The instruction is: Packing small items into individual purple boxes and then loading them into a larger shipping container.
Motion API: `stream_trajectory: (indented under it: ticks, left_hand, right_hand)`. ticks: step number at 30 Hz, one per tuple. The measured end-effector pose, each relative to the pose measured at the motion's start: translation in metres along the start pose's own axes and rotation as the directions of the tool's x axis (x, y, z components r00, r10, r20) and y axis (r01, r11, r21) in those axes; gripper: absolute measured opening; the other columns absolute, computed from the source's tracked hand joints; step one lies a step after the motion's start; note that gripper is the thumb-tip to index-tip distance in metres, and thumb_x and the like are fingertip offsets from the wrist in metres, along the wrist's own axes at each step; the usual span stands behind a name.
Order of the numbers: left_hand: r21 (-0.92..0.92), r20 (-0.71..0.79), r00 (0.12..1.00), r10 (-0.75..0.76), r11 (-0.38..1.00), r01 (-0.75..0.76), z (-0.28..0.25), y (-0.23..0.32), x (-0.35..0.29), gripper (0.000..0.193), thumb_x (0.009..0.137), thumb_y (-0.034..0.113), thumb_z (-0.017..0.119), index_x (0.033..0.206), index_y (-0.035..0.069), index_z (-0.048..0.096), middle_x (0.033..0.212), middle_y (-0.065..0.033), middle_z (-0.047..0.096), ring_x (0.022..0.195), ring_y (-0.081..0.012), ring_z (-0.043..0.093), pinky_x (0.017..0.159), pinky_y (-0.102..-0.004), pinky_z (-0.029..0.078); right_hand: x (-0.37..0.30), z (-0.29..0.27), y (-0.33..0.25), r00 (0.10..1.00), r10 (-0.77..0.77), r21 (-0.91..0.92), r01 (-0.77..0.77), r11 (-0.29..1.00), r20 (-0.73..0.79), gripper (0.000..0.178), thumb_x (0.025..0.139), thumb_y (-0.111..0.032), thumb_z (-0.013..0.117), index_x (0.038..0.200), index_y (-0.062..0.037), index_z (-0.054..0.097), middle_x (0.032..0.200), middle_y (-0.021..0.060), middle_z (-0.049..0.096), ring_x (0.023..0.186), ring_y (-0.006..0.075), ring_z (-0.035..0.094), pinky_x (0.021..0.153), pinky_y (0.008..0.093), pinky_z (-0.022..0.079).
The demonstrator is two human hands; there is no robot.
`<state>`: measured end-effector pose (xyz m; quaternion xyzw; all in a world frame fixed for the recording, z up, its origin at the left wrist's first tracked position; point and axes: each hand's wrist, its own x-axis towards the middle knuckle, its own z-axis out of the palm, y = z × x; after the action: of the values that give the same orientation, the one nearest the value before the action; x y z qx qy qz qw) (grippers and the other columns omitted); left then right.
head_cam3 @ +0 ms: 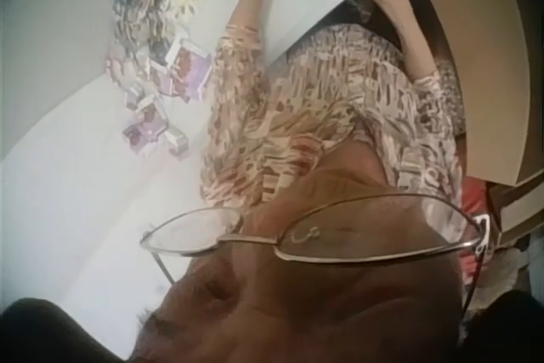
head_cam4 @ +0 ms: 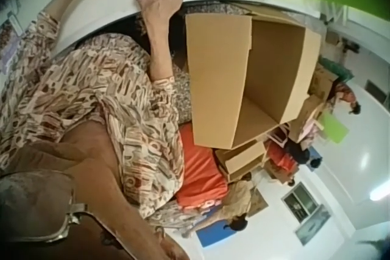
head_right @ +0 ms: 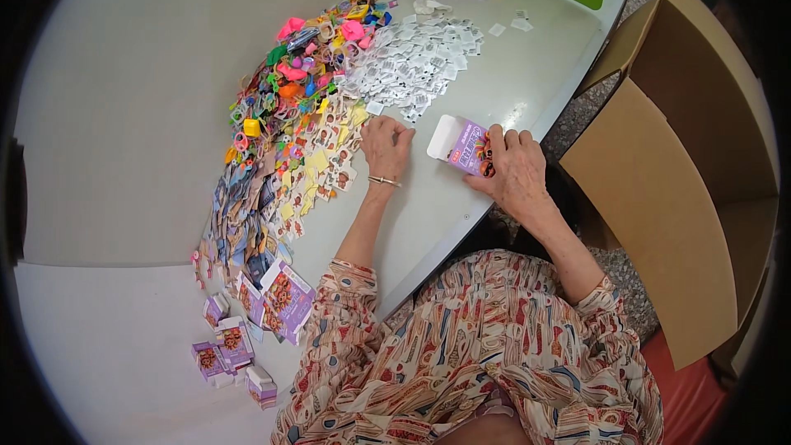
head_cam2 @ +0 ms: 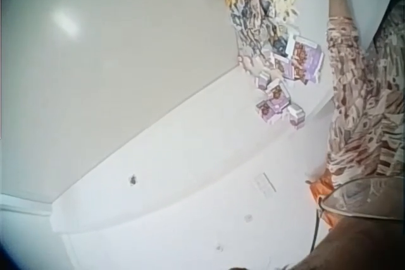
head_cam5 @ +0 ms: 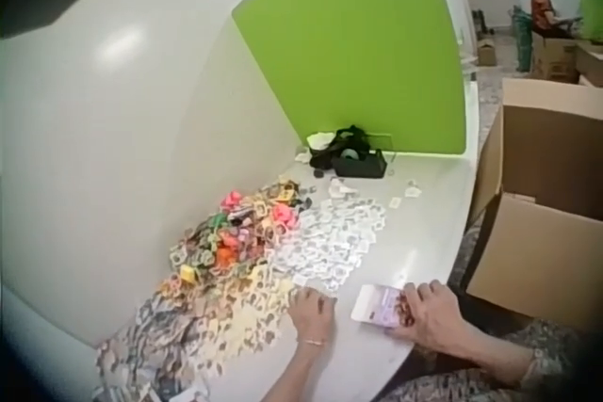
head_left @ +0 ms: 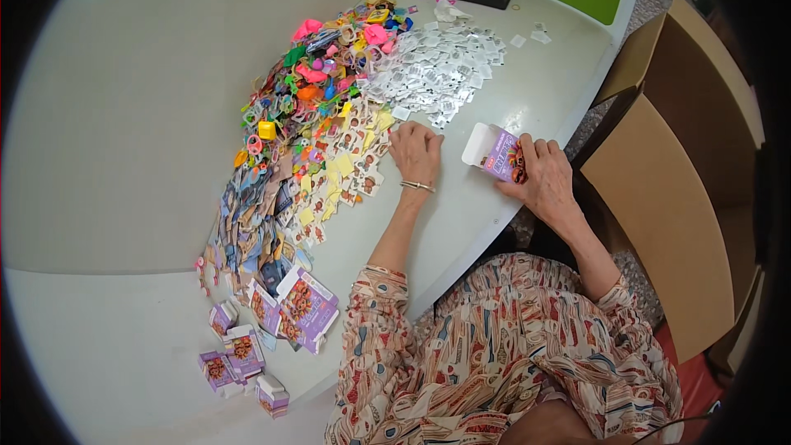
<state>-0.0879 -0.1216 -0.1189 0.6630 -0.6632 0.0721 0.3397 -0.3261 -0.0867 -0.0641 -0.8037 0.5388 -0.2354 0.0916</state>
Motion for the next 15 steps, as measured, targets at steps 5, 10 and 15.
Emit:
stream_trajectory:
  ticks: [5,10,15]
  left_hand:
    - [-0.216,0.138,0.984,-0.114,0.966,0.142,-0.003,-0.014,0.009,0.013,0.079,0.015,0.066,0.079,0.005,0.057,0.068,-0.0092,0.057,0.07,-0.0291,0.055,0.068,-0.0403,0.043]
    - [-0.291,0.033,0.971,-0.236,0.927,0.235,-0.008,-0.032,0.038,0.015,0.081,0.015,0.064,0.08,0.004,0.055,0.067,-0.0157,0.06,0.063,-0.0366,0.059,0.059,-0.045,0.045]
    - [0.145,0.233,0.938,-0.257,0.963,0.228,-0.01,-0.039,0.052,0.018,0.078,0.021,0.065,0.083,0.004,0.06,0.074,-0.0192,0.064,0.071,-0.0399,0.062,0.063,-0.0493,0.048]
  right_hand:
    - [0.002,0.001,-0.002,1.0,0.004,-0.007,-0.004,1.0,0.024,0.071,0.056,-0.035,0.082,0.109,-0.0014,0.048,0.082,0.0128,0.052,0.077,0.028,0.051,0.072,0.0375,0.044]
    - [0.0,0.004,0.0,1.0,0.006,-0.009,-0.006,1.0,0.015,0.07,0.056,-0.034,0.082,0.108,-0.0017,0.048,0.083,0.0127,0.052,0.079,0.0284,0.051,0.073,0.0375,0.044]
    - [0.001,0.005,-0.004,1.0,0.003,-0.019,-0.003,1.0,0.015,0.07,0.056,-0.034,0.082,0.108,-0.0017,0.048,0.085,0.0129,0.052,0.081,0.0289,0.052,0.074,0.0381,0.044]
